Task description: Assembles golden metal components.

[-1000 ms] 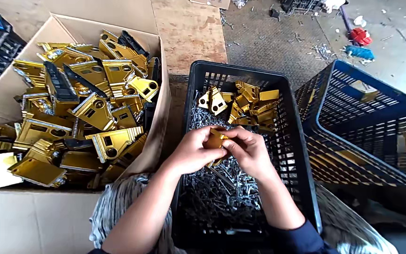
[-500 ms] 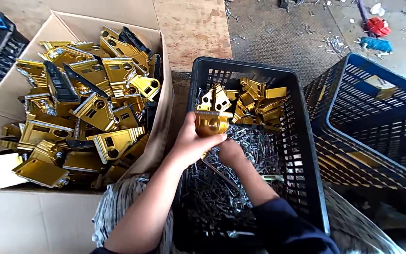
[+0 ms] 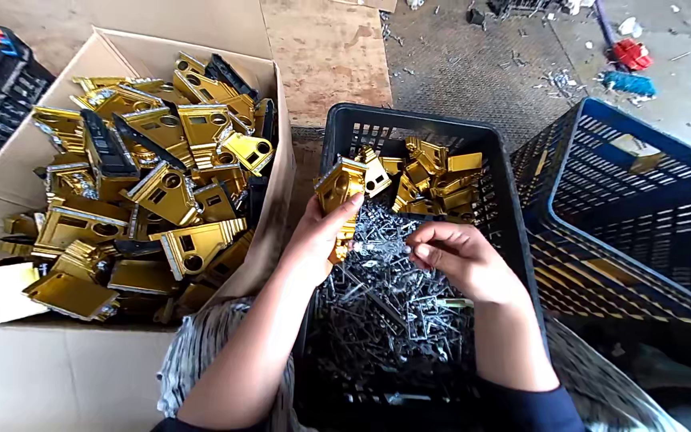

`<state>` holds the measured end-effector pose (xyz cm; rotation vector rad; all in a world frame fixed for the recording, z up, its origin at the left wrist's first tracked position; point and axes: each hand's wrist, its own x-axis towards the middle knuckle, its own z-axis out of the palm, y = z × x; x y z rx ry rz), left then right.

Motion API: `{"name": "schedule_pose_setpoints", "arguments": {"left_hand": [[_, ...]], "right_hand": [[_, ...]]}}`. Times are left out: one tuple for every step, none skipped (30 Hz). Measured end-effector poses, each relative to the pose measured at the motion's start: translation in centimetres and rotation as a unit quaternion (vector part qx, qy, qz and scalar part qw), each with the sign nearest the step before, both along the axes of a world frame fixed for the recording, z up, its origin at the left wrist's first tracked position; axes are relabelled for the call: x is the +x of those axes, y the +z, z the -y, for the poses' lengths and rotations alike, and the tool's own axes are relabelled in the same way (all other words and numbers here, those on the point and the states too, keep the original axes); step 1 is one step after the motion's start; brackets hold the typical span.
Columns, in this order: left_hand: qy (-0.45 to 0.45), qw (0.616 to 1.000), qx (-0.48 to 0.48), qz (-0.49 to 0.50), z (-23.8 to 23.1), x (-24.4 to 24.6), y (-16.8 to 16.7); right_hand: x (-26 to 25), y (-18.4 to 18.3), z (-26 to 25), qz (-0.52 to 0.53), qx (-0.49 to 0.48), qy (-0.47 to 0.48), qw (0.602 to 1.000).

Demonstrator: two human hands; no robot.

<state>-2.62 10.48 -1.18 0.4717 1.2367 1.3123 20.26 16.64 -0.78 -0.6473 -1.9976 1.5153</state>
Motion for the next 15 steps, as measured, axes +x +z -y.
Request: {"name": "schedule_pose_setpoints", "arguments": {"left_hand": [[-0.019,1.0,0.005,0.011,0.1,0.0,0.0],[-0.039,0.999,0.012,0.024,0.2,0.0,0.1],[-0.065,0.997,0.023,0.036,0.4,-0.1,0.1],[-0.095,0.994,0.037,0.047,0.6,-0.2,0.1],[-0.126,0.989,0.052,0.051,0.7,-0.4,0.1],[-0.153,0.985,0.063,0.049,0.8,-0.6,0.2],[-0.177,0.981,0.07,0.037,0.8,-0.6,0.3],[-0.198,0.977,0.073,0.024,0.8,-0.7,0.3],[-0.214,0.974,0.078,0.013,0.9,-0.7,0.3],[-0.223,0.971,0.086,0.008,0.9,-0.6,0.2],[-0.23,0.968,0.1,0.004,1.0,-0.6,0.1],[-0.235,0.965,0.112,0.003,0.9,-0.5,0.0],[-0.24,0.963,0.121,0.005,0.9,-0.5,0.0],[-0.245,0.961,0.125,0.006,0.9,-0.4,0.0],[-0.248,0.961,0.124,-0.004,0.9,-0.3,-0.1]], "right_hand": [[-0.1,-0.1,0.1,-0.03,-0.036,0.003,0.999],[-0.4,-0.2,0.2,-0.04,-0.052,-0.004,0.998],[-0.6,-0.4,0.2,-0.029,-0.047,-0.018,0.998],[-0.8,-0.5,0.3,-0.008,-0.027,-0.038,0.999],[-0.9,-0.5,0.3,0.014,-0.003,-0.057,0.998],[-0.9,-0.4,0.4,0.027,0.017,-0.07,0.997],[-0.9,-0.2,0.4,0.034,0.037,-0.077,0.996],[-0.9,0.1,0.5,0.038,0.06,-0.078,0.994],[-0.9,0.4,0.6,0.037,0.083,-0.079,0.993],[-1.0,0.8,0.8,0.036,0.112,-0.083,0.99],[-1.3,0.9,1.0,0.034,0.158,-0.092,0.983],[-1.7,0.9,1.1,0.031,0.228,-0.113,0.966],[-2.3,0.6,1.2,0.03,0.314,-0.144,0.938],[-3.0,0.2,1.3,0.023,0.387,-0.178,0.904],[-3.6,-0.3,1.2,0.007,0.429,-0.201,0.881]]}}
